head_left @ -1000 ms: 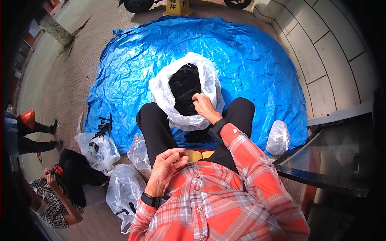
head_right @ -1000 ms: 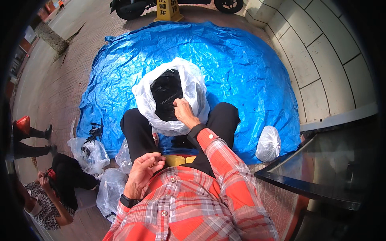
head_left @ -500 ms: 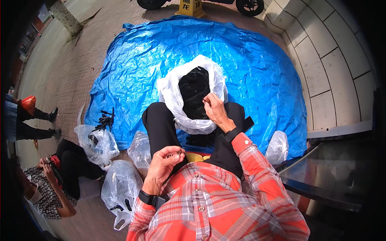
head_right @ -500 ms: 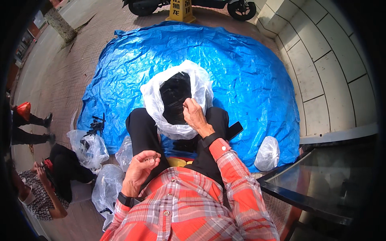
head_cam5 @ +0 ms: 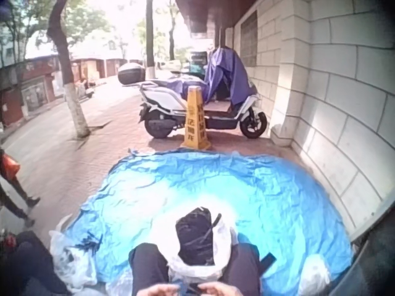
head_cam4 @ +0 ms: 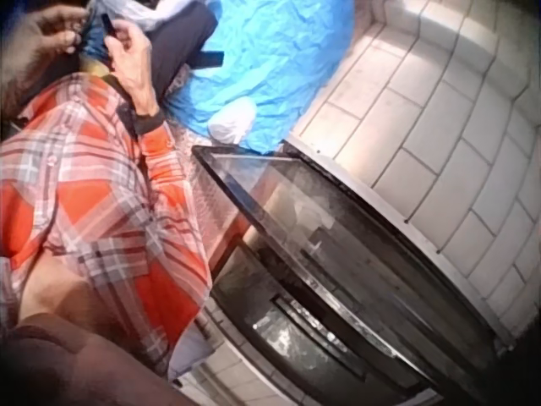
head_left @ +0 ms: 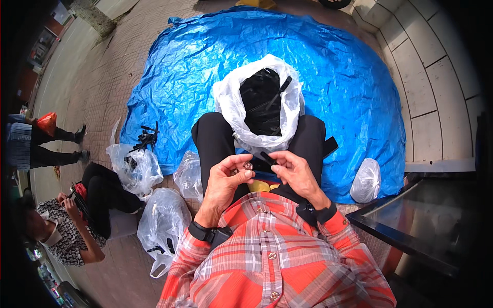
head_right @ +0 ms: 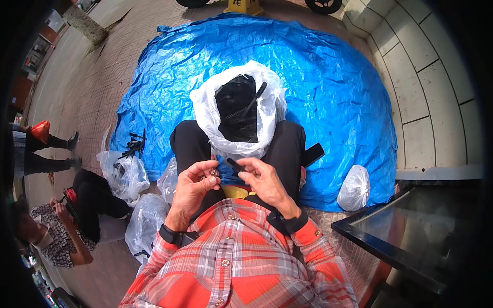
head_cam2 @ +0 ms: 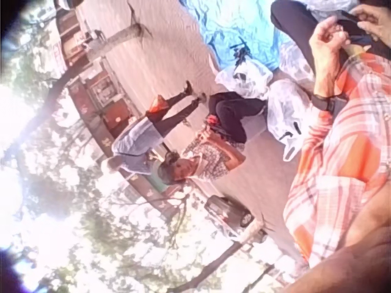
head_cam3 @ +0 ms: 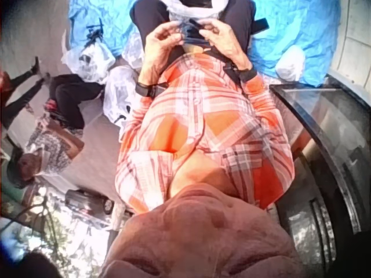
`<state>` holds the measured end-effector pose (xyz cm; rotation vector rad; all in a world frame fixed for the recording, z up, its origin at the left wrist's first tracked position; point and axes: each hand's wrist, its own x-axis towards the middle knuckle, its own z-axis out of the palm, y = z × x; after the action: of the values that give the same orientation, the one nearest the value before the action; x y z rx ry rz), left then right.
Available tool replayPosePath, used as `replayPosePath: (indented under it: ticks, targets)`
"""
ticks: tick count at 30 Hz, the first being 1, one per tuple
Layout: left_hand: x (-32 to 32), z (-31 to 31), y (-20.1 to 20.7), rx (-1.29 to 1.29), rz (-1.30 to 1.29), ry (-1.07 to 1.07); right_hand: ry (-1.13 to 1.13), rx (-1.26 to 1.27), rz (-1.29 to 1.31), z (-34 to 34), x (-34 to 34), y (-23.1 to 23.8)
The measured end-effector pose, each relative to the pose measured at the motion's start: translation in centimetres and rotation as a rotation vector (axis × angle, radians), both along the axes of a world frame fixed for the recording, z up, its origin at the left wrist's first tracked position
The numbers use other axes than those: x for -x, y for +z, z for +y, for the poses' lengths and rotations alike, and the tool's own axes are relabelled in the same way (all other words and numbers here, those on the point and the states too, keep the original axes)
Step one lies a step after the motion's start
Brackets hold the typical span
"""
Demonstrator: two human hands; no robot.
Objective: Manually assembling or sorting small black components for shoes while sitting on an outdoor sidewalk.
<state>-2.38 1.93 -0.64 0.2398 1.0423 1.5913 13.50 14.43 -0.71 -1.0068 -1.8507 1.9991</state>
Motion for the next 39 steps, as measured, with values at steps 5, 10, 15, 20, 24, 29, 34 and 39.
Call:
replayPosePath:
  ticks: [5, 10, 15, 20, 24, 29, 34, 39]
  targets:
    - [0.1, -0.2, -0.2, -0.012, 0.179, -0.045, 0.085, 0.212, 0.009, -1.9, -1.0, 2.0]
    - [0.2, -0.4, 0.3, -0.021, 0.112, -0.123, 0.129, 0.313, 0.078, -2.0, -0.7, 1.8]
    - [0.6, -0.8, -0.3, -0.034, 0.137, -0.160, 0.196, 0.501, 0.152, -1.1, -0.7, 1.8]
    - [1.1, -1.5, -0.3, -0.048, 0.112, -0.248, 0.194, 0.424, 0.122, -1.0, -0.2, 2.4]
    - [-0.2, -1.4, 0.5, -0.126, 0.004, -0.172, 0.280, 0.326, 0.047, -0.8, 0.1, 2.6]
    - [-0.6, -1.8, 0.9, -0.031, 0.119, -0.181, 0.169, 0.403, 0.116, -1.7, 0.5, 3.4]
    - [-0.1, -2.6, 0.6, -0.066, -0.015, -0.138, 0.324, 0.346, 0.017, -1.4, 0.0, 4.4]
    - [-0.8, -2.6, 1.1, -0.071, 0.119, -0.116, 0.265, 0.251, 0.081, -2.5, 0.4, 3.8]
